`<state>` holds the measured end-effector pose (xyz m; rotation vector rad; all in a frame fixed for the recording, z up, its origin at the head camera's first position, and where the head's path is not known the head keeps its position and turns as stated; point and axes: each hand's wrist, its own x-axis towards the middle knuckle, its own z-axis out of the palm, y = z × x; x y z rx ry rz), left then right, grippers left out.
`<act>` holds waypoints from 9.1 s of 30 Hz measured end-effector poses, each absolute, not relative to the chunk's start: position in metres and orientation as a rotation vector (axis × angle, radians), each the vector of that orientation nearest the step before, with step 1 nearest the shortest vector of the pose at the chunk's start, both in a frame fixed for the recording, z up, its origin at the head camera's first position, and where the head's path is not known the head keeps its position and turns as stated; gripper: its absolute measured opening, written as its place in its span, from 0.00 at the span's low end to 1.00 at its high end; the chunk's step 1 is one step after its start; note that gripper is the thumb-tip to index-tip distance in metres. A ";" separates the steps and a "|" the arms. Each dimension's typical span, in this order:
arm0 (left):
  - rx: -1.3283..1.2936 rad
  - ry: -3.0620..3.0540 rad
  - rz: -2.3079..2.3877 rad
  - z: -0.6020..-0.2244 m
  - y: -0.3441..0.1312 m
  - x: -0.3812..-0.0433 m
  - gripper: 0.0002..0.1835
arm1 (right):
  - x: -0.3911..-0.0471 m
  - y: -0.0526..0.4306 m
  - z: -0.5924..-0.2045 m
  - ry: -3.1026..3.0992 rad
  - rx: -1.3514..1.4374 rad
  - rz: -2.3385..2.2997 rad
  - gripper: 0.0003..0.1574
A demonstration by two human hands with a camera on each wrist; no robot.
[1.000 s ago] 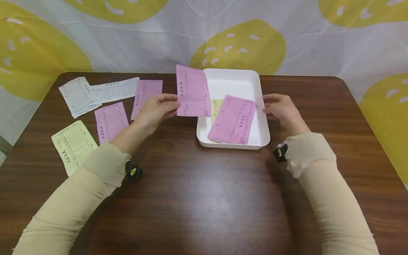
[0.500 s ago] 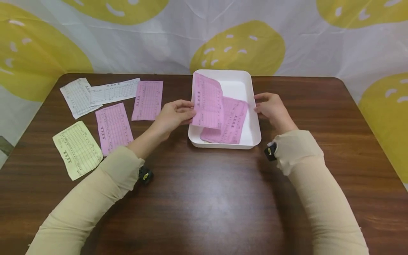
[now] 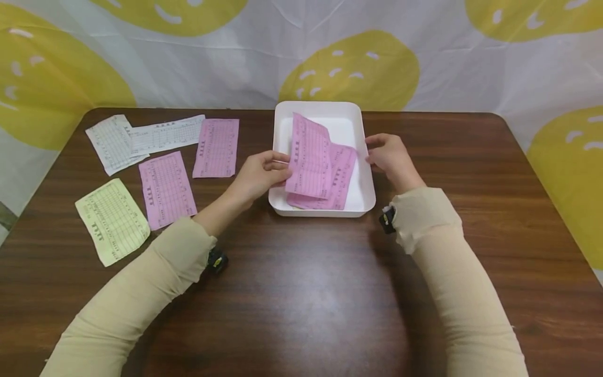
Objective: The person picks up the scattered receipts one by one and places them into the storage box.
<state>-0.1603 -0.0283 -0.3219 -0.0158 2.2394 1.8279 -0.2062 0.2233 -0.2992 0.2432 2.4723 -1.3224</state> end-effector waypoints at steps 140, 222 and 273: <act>-0.279 2.400 2.103 -0.296 -0.113 -0.176 0.16 | -0.208 0.221 -0.300 2.494 0.264 -1.237 0.33; 0.079 2.803 1.219 -0.304 -0.148 -0.148 0.19 | -0.206 0.223 -0.298 2.508 0.239 -1.255 0.33; -0.123 2.881 0.820 -0.333 -0.270 -0.162 0.26 | -0.208 0.223 -0.299 2.517 0.250 -1.225 0.32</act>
